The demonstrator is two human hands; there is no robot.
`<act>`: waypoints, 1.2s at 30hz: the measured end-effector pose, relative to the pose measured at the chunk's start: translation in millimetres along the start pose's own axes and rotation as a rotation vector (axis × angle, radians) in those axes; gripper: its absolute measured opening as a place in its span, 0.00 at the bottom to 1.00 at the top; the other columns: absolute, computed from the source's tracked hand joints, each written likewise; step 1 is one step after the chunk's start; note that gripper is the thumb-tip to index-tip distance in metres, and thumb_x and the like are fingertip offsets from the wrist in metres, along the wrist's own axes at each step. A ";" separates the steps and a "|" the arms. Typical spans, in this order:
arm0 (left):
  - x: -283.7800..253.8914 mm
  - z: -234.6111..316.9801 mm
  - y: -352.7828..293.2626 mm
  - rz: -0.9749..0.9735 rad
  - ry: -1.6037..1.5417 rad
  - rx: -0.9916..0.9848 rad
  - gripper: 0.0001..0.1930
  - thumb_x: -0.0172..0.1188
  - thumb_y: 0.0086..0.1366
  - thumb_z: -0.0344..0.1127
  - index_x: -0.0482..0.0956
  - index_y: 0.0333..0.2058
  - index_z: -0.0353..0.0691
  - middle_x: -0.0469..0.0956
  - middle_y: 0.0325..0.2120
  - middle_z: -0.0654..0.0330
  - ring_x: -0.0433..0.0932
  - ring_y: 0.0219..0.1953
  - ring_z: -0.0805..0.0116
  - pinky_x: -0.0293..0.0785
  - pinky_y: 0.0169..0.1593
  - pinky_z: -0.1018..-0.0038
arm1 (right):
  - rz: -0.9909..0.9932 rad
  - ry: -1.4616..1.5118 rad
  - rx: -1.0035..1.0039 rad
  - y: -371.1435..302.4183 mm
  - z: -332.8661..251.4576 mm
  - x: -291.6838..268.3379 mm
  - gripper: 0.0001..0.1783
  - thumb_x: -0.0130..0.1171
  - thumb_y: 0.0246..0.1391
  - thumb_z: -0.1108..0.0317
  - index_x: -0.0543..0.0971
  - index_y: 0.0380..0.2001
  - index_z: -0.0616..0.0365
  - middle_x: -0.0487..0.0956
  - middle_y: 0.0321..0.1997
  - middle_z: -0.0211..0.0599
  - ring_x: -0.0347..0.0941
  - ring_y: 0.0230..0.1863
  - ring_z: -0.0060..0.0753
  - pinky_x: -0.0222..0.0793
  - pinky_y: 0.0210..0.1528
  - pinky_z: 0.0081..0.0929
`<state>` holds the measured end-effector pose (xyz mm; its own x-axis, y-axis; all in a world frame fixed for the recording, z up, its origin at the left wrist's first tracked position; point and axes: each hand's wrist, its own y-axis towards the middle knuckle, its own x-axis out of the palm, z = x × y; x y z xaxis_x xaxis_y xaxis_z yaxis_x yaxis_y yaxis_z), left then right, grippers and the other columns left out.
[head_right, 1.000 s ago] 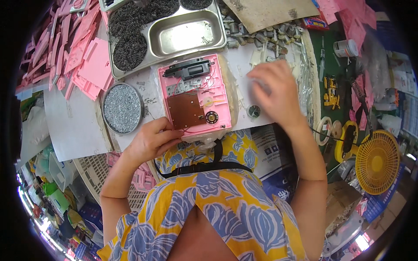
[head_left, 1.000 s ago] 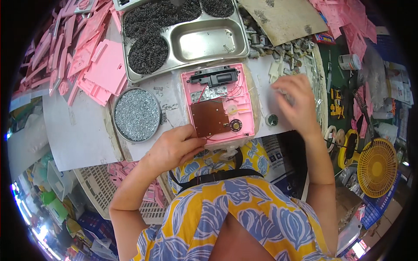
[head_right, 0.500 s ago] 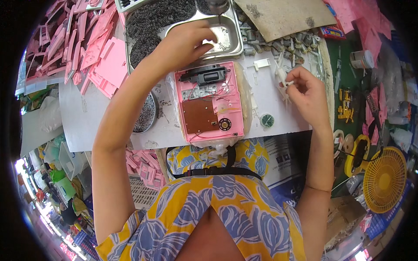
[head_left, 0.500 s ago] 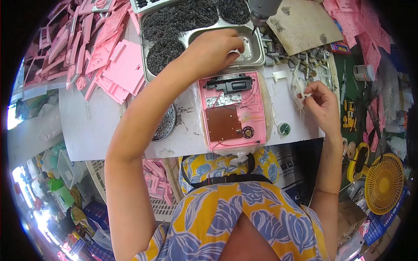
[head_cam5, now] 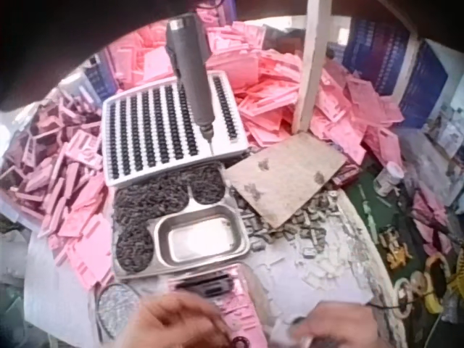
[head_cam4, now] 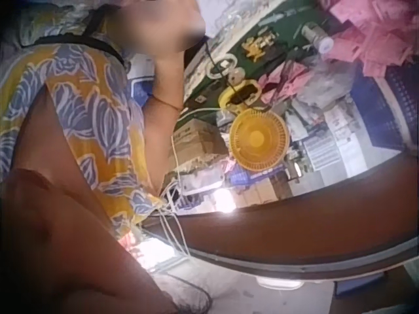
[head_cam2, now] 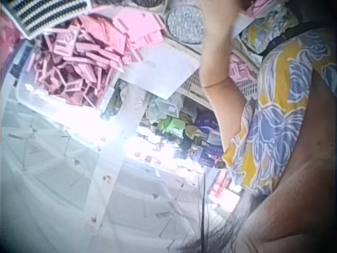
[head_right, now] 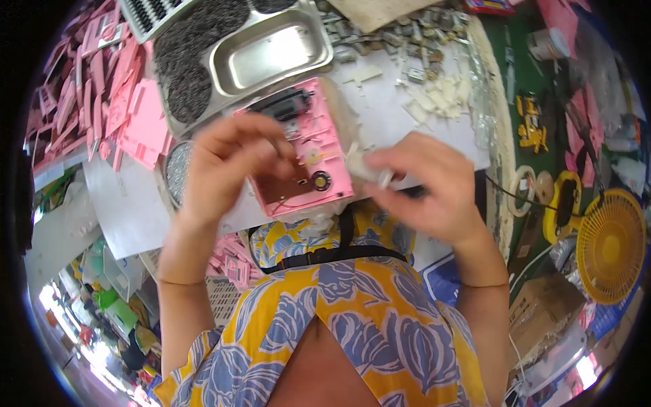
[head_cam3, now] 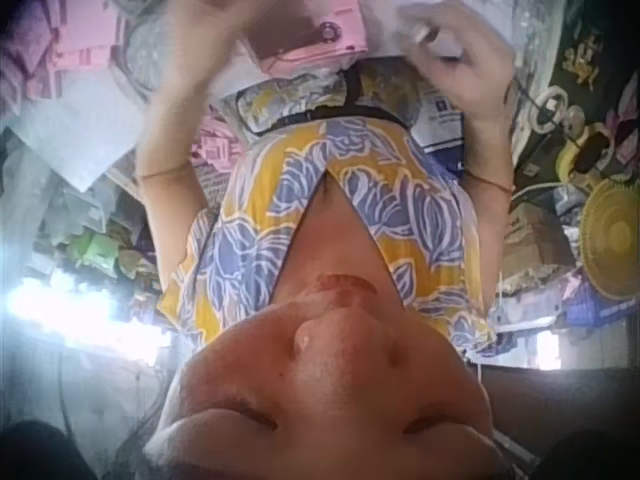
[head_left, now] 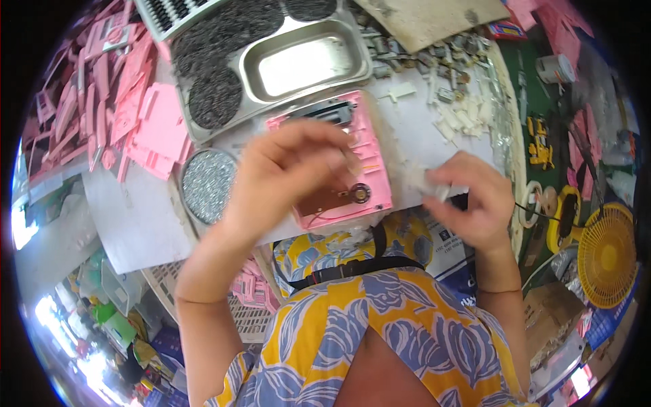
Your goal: Assembling a pink toy device by soldering wires, placing internal components, and using an electric screwdriver to secure the casing.
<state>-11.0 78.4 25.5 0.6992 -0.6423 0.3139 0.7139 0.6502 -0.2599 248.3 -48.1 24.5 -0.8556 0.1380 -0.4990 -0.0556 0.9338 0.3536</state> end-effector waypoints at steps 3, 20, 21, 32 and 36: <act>13.3 -26.8 -28.6 0.043 -0.439 -0.173 0.07 0.59 0.70 0.25 0.76 0.45 0.32 0.84 0.40 0.51 0.86 0.41 0.64 0.85 0.45 0.72 | -0.038 0.095 -0.174 11.3 -16.0 19.1 0.21 0.75 0.37 0.79 0.84 0.40 0.61 0.82 0.30 0.37 0.77 0.27 0.35 0.73 0.29 0.29; 25.9 -28.4 -33.0 0.004 0.496 0.119 0.10 0.68 0.63 0.29 0.77 0.40 0.33 0.80 0.30 0.57 0.84 0.32 0.67 0.81 0.36 0.74 | -0.116 0.543 0.157 -22.6 12.9 18.6 0.21 0.72 0.48 0.75 0.81 0.47 0.66 0.85 0.39 0.46 0.82 0.33 0.34 0.79 0.36 0.27; 22.4 -26.4 -22.1 0.030 0.810 0.252 0.12 0.70 0.62 0.31 0.78 0.39 0.34 0.79 0.29 0.56 0.83 0.30 0.65 0.81 0.35 0.73 | 0.040 0.733 0.356 -30.7 14.3 18.9 0.21 0.71 0.51 0.74 0.80 0.49 0.68 0.85 0.39 0.47 0.82 0.34 0.33 0.80 0.38 0.27; 23.0 -52.0 -5.1 0.133 1.064 0.379 0.06 0.68 0.57 0.27 0.79 0.31 0.37 0.78 0.24 0.57 0.79 0.24 0.57 0.75 0.28 0.67 | 0.086 0.430 0.460 -17.3 18.5 18.7 0.16 0.65 0.58 0.74 0.79 0.48 0.67 0.84 0.49 0.44 0.83 0.46 0.36 0.77 0.49 0.28; 17.5 -65.7 -28.0 0.141 0.894 0.511 0.09 0.70 0.53 0.24 0.81 0.33 0.37 0.78 0.26 0.57 0.79 0.25 0.59 0.74 0.27 0.67 | -0.140 -0.048 0.036 9.8 31.4 27.9 0.15 0.69 0.47 0.73 0.83 0.41 0.57 0.83 0.46 0.37 0.77 0.45 0.48 0.73 0.47 0.34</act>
<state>-16.3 22.3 -21.7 0.6964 -0.4783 -0.5351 0.6686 0.7033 0.2416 240.0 -24.7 -10.9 -0.8152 0.0206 -0.5788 -0.1532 0.9561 0.2499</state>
